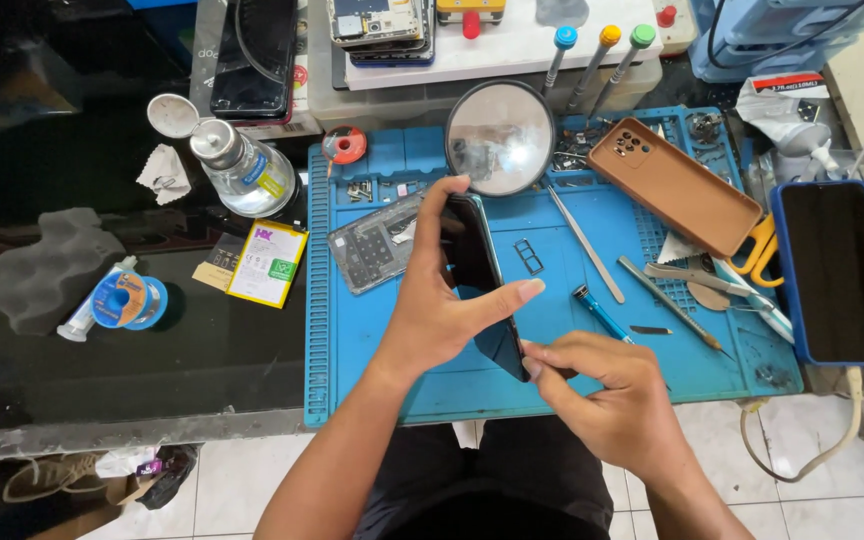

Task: Disassembling a mobile phone to clean the frame and remove internal components like the battery.

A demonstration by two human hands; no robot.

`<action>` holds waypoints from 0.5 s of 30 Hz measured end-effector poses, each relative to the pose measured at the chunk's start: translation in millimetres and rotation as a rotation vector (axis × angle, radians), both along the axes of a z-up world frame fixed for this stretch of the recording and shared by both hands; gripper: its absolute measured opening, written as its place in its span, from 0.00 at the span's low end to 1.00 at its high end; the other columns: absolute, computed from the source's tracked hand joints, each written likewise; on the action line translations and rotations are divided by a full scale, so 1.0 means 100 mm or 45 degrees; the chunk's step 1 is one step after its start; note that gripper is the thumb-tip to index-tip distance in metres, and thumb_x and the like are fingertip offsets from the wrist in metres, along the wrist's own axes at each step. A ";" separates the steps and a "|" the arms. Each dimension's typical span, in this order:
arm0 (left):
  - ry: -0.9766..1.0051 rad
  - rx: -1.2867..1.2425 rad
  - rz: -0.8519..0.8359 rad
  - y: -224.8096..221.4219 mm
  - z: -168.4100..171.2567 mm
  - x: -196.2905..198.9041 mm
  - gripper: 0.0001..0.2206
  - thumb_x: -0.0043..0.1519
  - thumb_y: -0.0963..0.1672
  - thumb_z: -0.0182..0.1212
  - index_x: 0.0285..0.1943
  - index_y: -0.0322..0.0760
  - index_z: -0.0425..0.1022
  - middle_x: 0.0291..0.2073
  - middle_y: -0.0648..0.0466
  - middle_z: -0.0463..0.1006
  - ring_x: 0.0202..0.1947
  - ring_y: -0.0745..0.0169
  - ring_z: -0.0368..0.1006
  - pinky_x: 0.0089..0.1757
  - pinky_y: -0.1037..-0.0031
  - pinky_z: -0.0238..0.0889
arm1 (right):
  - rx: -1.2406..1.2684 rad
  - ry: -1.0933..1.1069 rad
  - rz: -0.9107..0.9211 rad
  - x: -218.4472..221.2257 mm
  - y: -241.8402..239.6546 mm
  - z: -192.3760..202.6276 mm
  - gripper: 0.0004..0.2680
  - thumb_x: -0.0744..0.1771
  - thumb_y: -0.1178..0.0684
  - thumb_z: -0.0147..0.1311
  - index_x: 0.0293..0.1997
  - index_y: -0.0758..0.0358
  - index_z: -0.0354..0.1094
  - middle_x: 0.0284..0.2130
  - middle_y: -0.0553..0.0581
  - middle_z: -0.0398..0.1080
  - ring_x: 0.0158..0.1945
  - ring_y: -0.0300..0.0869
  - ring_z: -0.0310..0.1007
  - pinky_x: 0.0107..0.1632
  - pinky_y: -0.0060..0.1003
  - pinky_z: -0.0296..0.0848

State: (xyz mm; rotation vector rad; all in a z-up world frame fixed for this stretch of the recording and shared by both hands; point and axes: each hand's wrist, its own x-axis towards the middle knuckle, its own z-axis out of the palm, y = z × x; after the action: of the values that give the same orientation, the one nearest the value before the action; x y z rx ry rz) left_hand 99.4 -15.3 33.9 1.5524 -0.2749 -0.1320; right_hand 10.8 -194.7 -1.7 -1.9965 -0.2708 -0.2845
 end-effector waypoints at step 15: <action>-0.043 -0.076 -0.023 0.04 -0.07 0.02 0.37 0.54 0.47 0.72 0.70 0.47 0.53 0.35 0.62 0.56 0.33 0.72 0.54 0.38 0.81 0.56 | -0.068 0.186 -0.090 0.02 0.10 0.15 0.05 0.62 0.62 0.59 0.35 0.64 0.82 0.28 0.53 0.83 0.26 0.35 0.74 0.29 0.26 0.73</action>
State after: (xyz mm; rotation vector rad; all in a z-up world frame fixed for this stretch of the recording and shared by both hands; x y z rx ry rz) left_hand 101.6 -11.0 27.0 1.4945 -0.3170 -0.1104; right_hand 12.4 -184.9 13.3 -2.0709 -0.1159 -0.1765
